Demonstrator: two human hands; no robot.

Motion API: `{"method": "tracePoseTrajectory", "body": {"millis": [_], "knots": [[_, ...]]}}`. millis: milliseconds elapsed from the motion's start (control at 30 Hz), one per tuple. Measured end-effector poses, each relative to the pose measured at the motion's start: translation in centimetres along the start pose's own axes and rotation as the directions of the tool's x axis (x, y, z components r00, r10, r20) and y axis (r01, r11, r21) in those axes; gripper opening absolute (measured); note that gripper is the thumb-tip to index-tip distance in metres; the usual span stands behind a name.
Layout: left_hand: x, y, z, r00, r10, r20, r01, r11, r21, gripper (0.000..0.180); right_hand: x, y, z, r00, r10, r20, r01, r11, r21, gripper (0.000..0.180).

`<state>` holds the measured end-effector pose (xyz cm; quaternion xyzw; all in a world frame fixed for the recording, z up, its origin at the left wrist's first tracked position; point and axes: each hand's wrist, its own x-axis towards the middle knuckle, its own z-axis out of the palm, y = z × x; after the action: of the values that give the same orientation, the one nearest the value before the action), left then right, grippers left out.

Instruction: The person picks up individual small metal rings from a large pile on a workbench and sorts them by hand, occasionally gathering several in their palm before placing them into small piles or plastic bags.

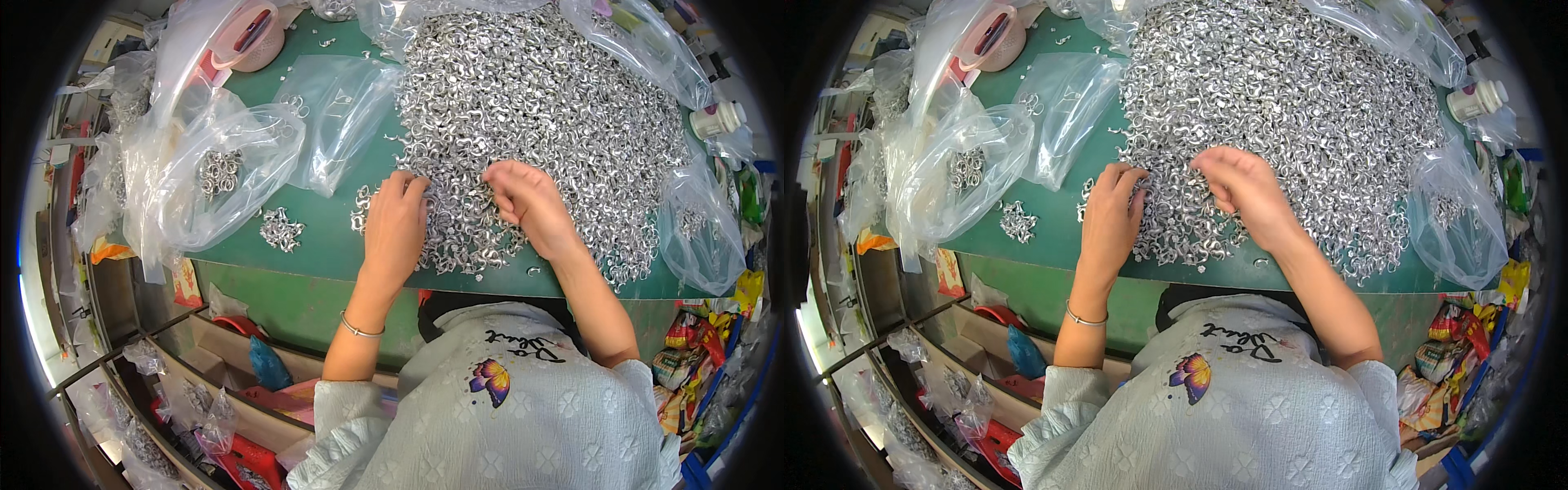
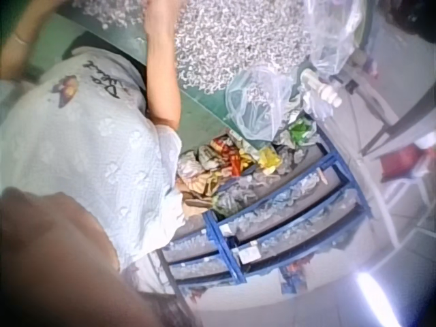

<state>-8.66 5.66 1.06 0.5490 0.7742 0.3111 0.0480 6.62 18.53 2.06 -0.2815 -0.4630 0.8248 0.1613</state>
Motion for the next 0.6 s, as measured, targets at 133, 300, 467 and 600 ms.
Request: {"method": "tracePoseTrajectory", "body": {"millis": [133, 300, 467, 600], "knots": [[0.0, -0.7, -0.2, 1.0, -0.008, 0.028, 0.011, 0.995, -0.097, 0.021, 0.5, 0.6, 3.6, 0.909, -0.4, 0.113, 0.301, 0.444, -0.844, 0.019], [-0.7, -1.1, -0.7, 0.983, -0.16, -0.091, 0.121, 0.932, -0.34, 0.019, 1.3, 1.7, 2.9, 0.894, -0.425, 0.141, 0.251, 0.215, -0.944, 0.015], [-0.2, -0.4, 0.3, 0.997, -0.031, -0.075, 0.022, 0.993, -0.114, 0.022, 1.5, 1.6, 3.8, 0.845, -0.467, 0.261, 0.372, 0.162, -0.914, 0.013], [0.4, -0.5, 0.3, 1.0, 0.03, 0.003, -0.03, 0.996, -0.081, 0.017, 2.2, 2.2, 3.4, 0.82, -0.472, 0.323, 0.345, -0.044, -0.938, 0.007]]}}
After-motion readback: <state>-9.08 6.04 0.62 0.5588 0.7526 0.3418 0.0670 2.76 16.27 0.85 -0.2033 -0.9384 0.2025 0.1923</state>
